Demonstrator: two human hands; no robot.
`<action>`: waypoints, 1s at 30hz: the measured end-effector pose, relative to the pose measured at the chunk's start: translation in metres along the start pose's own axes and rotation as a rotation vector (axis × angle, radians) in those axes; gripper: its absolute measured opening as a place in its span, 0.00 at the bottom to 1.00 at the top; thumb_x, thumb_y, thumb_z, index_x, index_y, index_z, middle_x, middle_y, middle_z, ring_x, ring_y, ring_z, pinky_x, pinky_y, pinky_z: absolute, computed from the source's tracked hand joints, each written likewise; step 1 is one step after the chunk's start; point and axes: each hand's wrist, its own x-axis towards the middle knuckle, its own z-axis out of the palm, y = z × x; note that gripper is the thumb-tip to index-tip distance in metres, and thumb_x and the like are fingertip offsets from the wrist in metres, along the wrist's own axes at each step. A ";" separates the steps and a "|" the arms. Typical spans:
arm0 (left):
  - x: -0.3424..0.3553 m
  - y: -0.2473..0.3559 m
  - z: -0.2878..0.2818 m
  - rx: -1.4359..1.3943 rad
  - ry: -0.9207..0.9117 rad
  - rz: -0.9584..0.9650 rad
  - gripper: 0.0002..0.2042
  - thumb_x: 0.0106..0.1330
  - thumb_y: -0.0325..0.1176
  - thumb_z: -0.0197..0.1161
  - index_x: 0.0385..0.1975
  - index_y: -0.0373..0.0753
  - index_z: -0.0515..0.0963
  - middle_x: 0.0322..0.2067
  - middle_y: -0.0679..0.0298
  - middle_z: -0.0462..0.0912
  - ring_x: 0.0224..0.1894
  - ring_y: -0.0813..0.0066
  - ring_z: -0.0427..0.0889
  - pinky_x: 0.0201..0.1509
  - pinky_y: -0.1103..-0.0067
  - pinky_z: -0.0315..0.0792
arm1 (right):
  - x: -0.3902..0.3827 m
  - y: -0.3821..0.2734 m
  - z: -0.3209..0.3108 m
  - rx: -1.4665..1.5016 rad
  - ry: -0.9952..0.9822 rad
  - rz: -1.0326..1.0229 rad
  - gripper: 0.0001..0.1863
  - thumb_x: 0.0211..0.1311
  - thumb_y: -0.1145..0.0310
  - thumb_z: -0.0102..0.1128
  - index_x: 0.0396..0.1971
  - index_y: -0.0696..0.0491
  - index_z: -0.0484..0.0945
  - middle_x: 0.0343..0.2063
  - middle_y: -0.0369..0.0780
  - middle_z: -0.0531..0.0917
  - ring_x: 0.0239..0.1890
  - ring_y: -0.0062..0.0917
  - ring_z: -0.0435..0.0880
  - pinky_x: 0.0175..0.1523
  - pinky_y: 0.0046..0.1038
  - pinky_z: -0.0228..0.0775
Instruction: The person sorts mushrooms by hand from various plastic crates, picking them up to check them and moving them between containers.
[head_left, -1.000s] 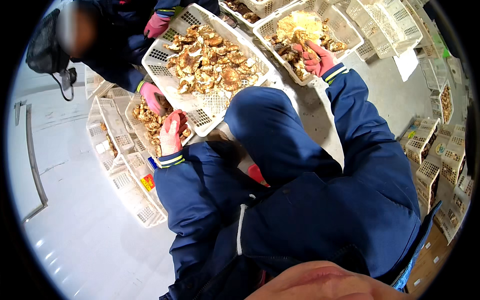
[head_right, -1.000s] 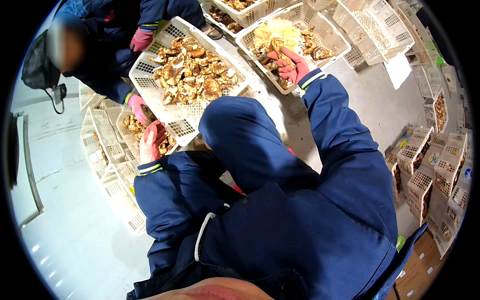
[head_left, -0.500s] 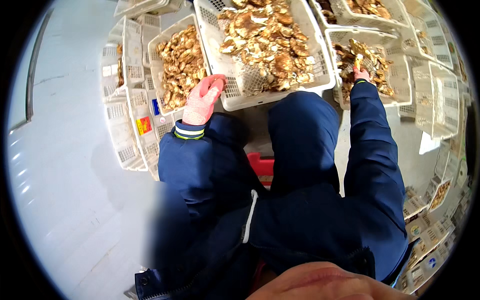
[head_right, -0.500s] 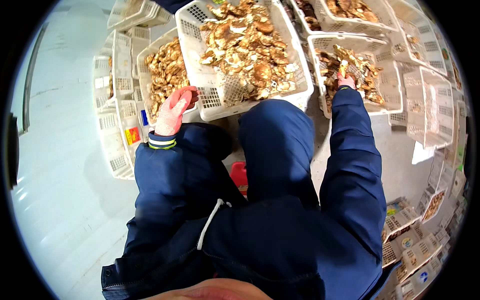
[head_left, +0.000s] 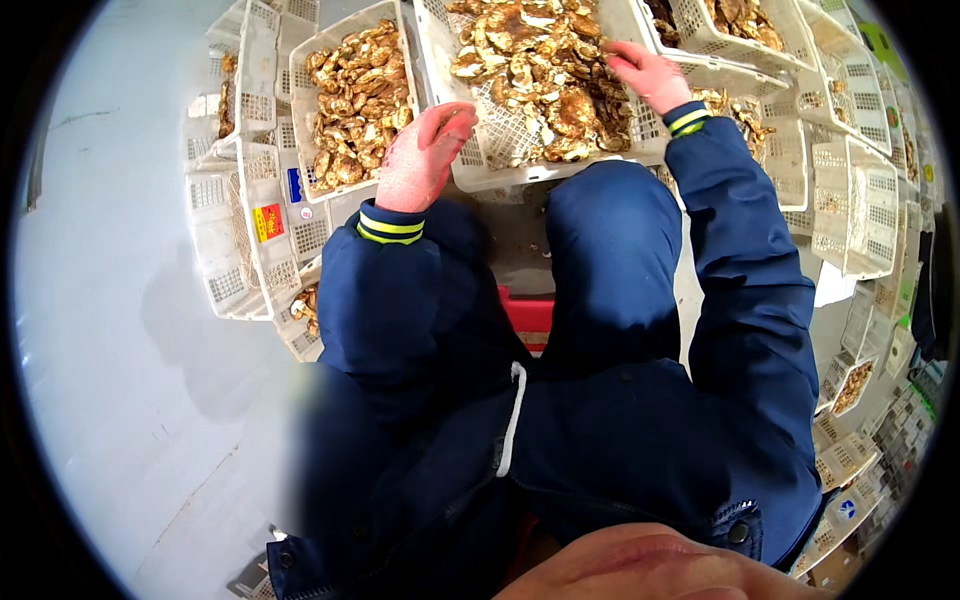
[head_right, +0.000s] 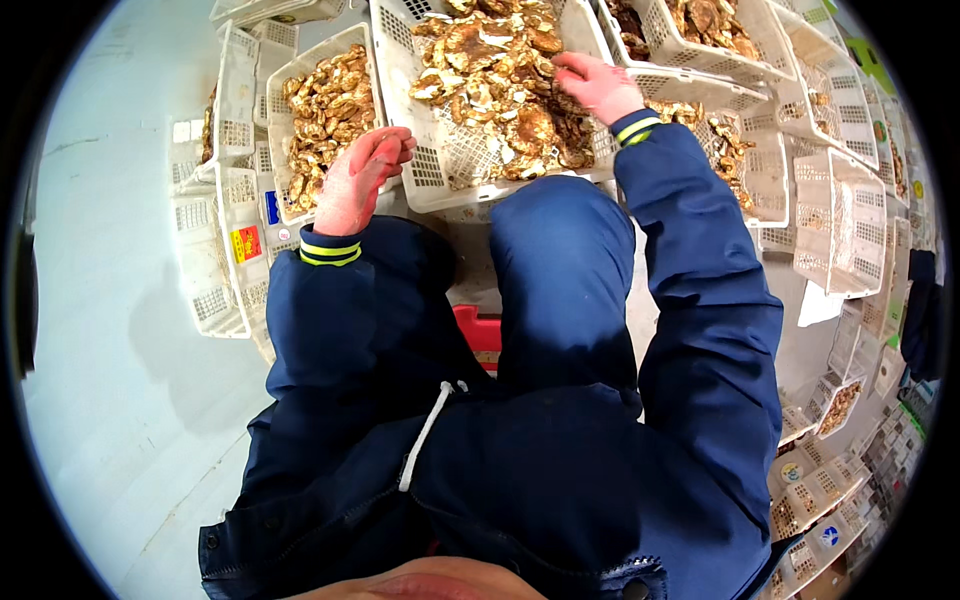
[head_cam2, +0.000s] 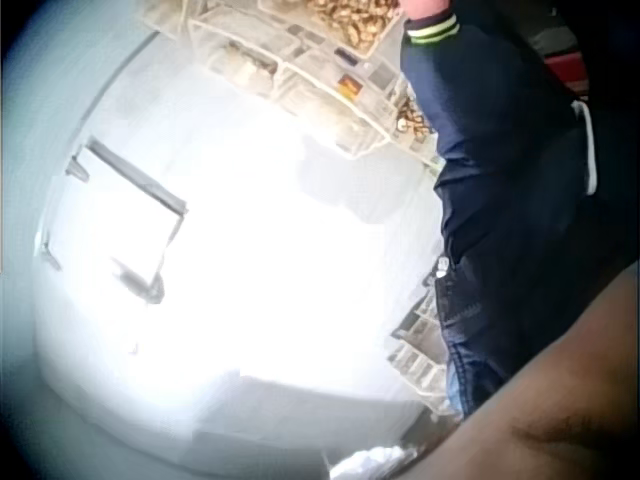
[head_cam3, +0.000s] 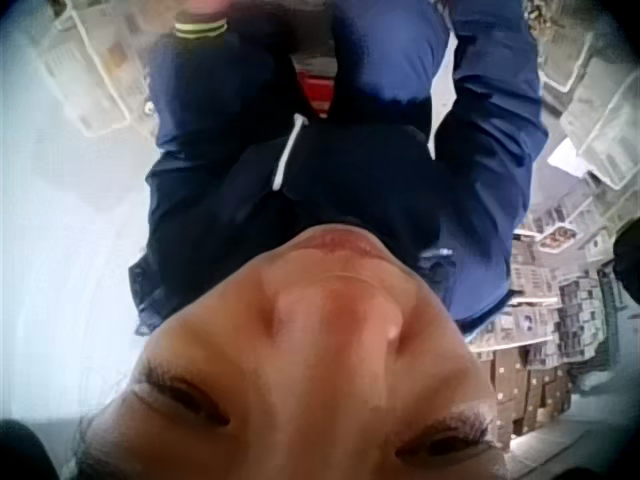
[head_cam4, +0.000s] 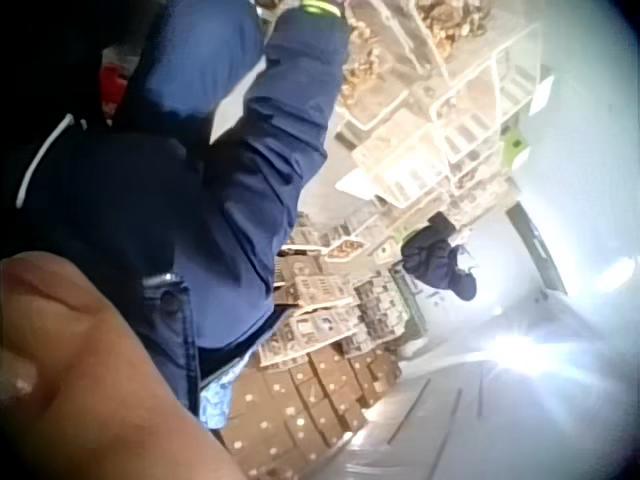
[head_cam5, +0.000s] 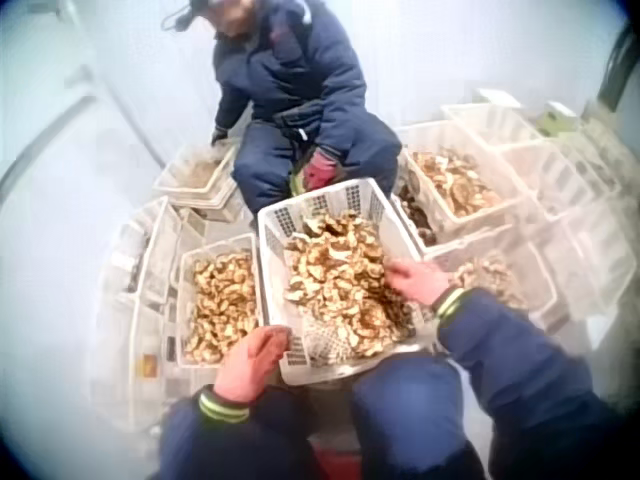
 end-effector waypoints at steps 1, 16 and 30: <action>-0.002 -0.003 0.000 -0.102 0.042 0.002 0.13 0.62 0.36 0.55 0.43 0.36 0.75 0.32 0.67 0.78 0.33 0.82 0.73 0.36 0.84 0.67 | 0.012 0.005 0.021 -0.046 -0.112 -0.054 0.28 0.54 0.51 0.56 0.52 0.51 0.70 0.44 0.46 0.77 0.49 0.33 0.75 0.52 0.27 0.65; -0.014 0.002 -0.006 -0.277 -0.093 -0.034 0.15 0.65 0.31 0.52 0.49 0.31 0.69 0.44 0.61 0.76 0.47 0.77 0.73 0.52 0.82 0.65 | 0.020 -0.001 0.120 -0.637 -0.349 -0.108 0.39 0.38 0.53 0.68 0.50 0.55 0.64 0.46 0.49 0.71 0.51 0.42 0.70 0.52 0.36 0.66; -0.008 0.007 0.001 -0.260 -0.099 -0.068 0.15 0.62 0.26 0.49 0.49 0.31 0.69 0.44 0.62 0.76 0.45 0.79 0.73 0.49 0.85 0.64 | 0.052 0.070 0.081 0.693 -0.522 0.273 0.24 0.51 0.81 0.46 0.52 0.62 0.65 0.33 0.41 0.79 0.31 0.20 0.77 0.36 0.19 0.68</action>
